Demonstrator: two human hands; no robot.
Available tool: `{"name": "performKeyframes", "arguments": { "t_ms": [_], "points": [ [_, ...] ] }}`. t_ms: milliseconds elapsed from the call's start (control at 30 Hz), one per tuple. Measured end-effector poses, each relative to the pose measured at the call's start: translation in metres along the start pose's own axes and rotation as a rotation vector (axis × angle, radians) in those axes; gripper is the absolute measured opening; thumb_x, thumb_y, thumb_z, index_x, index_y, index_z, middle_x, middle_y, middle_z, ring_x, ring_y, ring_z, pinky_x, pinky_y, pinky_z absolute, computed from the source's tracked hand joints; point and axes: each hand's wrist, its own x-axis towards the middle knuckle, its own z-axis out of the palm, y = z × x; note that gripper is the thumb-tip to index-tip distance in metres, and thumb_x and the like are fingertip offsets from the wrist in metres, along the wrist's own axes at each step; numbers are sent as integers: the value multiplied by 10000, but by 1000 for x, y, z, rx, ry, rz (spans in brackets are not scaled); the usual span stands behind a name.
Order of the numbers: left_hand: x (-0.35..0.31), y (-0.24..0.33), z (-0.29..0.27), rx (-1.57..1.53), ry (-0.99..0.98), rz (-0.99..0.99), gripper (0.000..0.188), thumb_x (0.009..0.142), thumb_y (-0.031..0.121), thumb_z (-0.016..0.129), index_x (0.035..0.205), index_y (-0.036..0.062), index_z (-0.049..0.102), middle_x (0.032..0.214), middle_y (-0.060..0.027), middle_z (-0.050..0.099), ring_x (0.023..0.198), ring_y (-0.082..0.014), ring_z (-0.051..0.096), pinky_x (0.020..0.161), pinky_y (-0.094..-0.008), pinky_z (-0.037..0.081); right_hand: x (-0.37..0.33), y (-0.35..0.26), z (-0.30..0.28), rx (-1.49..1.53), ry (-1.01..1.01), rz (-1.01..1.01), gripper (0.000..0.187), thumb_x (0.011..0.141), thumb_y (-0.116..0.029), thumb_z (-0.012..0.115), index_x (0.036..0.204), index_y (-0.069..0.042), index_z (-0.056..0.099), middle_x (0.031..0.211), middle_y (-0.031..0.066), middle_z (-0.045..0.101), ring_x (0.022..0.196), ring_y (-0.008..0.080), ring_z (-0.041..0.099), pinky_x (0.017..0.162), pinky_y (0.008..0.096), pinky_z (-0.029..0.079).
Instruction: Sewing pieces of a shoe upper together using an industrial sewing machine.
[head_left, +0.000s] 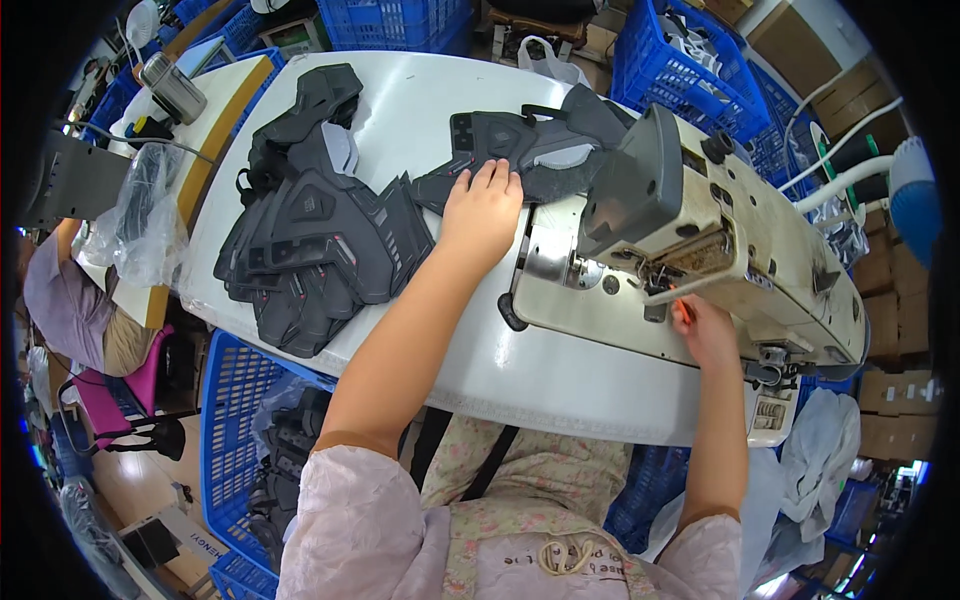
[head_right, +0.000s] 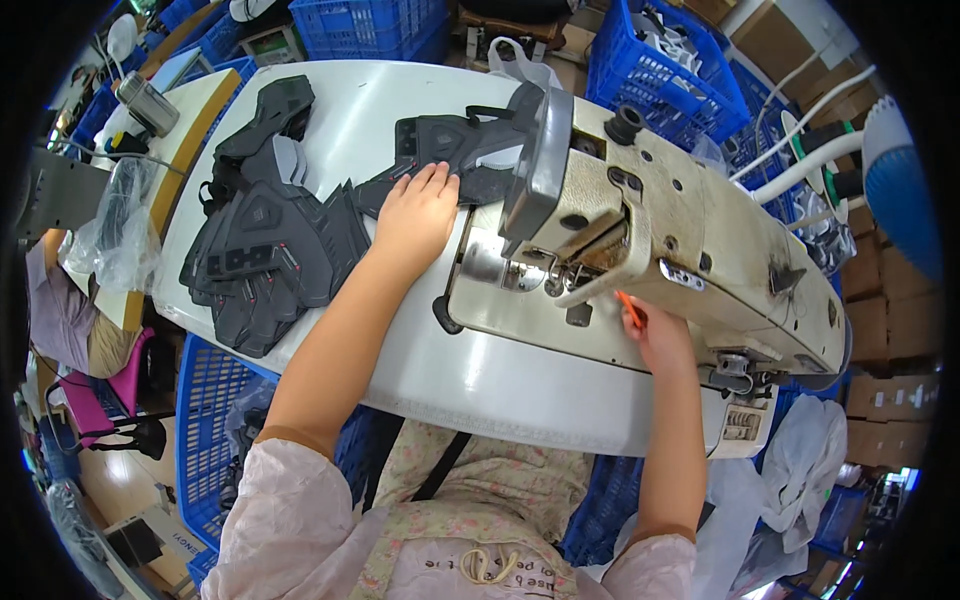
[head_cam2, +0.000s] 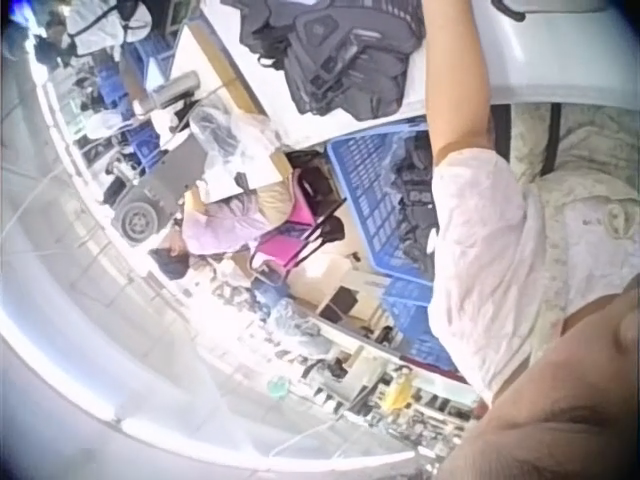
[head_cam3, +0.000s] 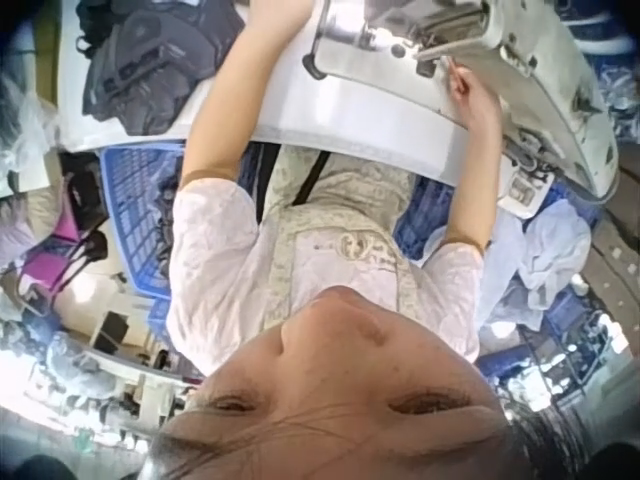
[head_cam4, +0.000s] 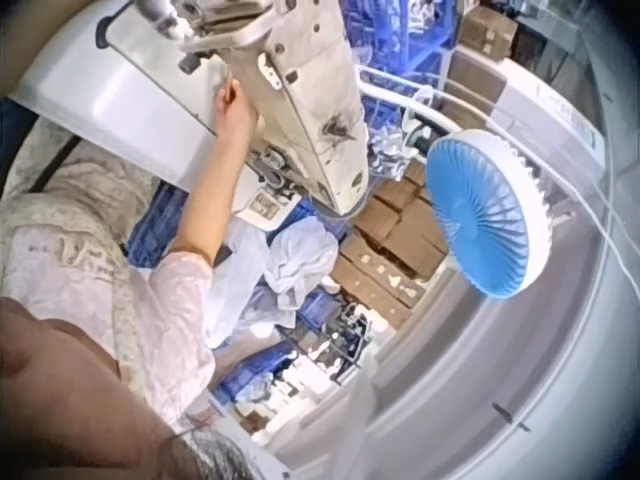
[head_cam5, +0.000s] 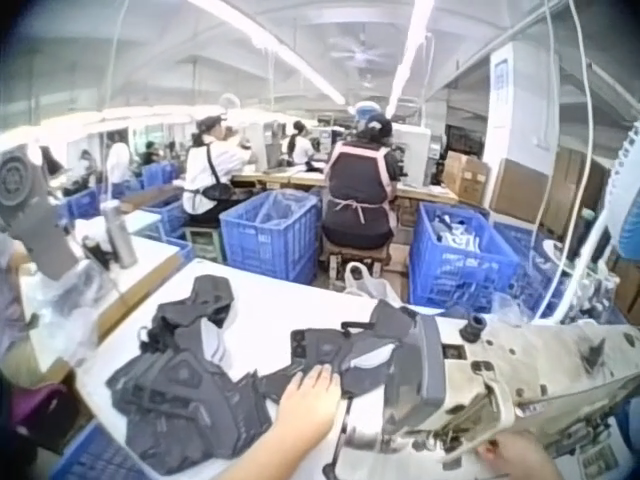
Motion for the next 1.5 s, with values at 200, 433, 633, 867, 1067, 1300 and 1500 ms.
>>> {"name": "performKeyframes", "arguments": {
  "t_ms": [200, 433, 633, 867, 1067, 1300, 1500],
  "points": [
    [5, -5, -2, -32, -38, -40, 402, 904, 206, 591, 1264, 26, 595, 1371, -140, 564, 1316, -263, 488, 1089, -445, 390, 60, 4, 35, 542, 390, -78, 225, 957, -180, 632, 1154, -76, 604, 977, 109, 664, 740, 127, 627, 609, 270, 520],
    [7, -7, -3, -69, -40, -53, 409, 906, 221, 594, 1267, 27, 592, 1375, -139, 560, 1315, -263, 488, 1099, -445, 381, 55, -10, 36, 291, 306, -36, 229, 950, -199, 644, 1141, -77, 612, 954, 101, 669, 729, 127, 630, 605, 271, 522],
    [8, -5, -2, -65, -43, -48, 402, 906, 224, 595, 1257, 29, 599, 1376, -138, 559, 1314, -261, 488, 1098, -447, 381, 48, -21, 44, 95, 234, -2, 234, 943, -215, 654, 1130, -78, 619, 934, 94, 674, 720, 126, 632, 602, 272, 524],
    [6, -7, -3, -87, -16, -45, 407, 901, 224, 605, 1255, 23, 602, 1375, -144, 556, 1312, -274, 484, 1093, -453, 376, 52, -39, 72, -141, 127, 39, 241, 936, -233, 665, 1118, -79, 627, 911, 87, 679, 710, 125, 635, 598, 273, 526],
    [6, -7, 0, -122, -2, -37, 407, 900, 227, 611, 1249, 18, 606, 1375, -150, 554, 1311, -283, 483, 1091, -456, 374, 70, -53, 128, -342, 43, 66, 248, 930, -249, 675, 1107, -80, 634, 890, 80, 683, 701, 124, 637, 595, 274, 528],
    [8, -5, -1, -123, 8, -39, 408, 899, 229, 613, 1252, 24, 606, 1377, -146, 553, 1316, -281, 478, 1097, -452, 368, 63, -70, 139, -568, -47, 98, 257, 923, -268, 687, 1094, -81, 642, 867, 72, 688, 690, 124, 640, 591, 275, 530],
    [9, -3, -1, -119, -16, -55, 420, 900, 239, 614, 1262, 25, 599, 1383, -142, 547, 1322, -272, 471, 1105, -445, 361, 61, -83, 163, -755, -122, 125, 266, 917, -284, 697, 1083, -82, 649, 847, 65, 692, 681, 123, 642, 588, 276, 531]
  ]
}}
